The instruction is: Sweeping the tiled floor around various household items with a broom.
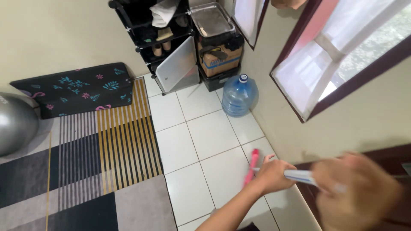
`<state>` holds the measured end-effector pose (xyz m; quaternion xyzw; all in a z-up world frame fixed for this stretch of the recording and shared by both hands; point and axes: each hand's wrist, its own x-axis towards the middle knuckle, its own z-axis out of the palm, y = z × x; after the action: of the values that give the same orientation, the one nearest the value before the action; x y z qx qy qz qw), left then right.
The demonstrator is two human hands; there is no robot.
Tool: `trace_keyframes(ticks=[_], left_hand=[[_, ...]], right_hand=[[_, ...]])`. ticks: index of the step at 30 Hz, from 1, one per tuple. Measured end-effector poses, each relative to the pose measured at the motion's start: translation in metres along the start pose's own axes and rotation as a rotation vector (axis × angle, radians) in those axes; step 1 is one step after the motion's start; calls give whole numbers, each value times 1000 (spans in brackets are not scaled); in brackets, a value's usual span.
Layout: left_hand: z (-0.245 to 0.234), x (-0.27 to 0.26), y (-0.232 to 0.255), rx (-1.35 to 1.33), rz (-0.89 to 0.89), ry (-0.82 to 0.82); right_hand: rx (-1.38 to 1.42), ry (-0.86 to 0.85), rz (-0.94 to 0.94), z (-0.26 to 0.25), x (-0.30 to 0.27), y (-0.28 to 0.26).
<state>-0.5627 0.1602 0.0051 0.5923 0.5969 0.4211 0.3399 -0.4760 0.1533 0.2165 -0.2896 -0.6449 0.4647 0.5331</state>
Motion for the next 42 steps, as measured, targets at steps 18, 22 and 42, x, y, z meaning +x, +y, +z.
trace_keyframes(ticks=[18,22,42], left_hand=[[-173,34,-362,-447,-649,1040],[-159,79,-328,20,-542,788],[-144,110,-169,329,-422,-112]], right_hand=[[257,-311,330,199,10,214],[134,-144,387,183,35,225],[101,303,244,126,65,133]])
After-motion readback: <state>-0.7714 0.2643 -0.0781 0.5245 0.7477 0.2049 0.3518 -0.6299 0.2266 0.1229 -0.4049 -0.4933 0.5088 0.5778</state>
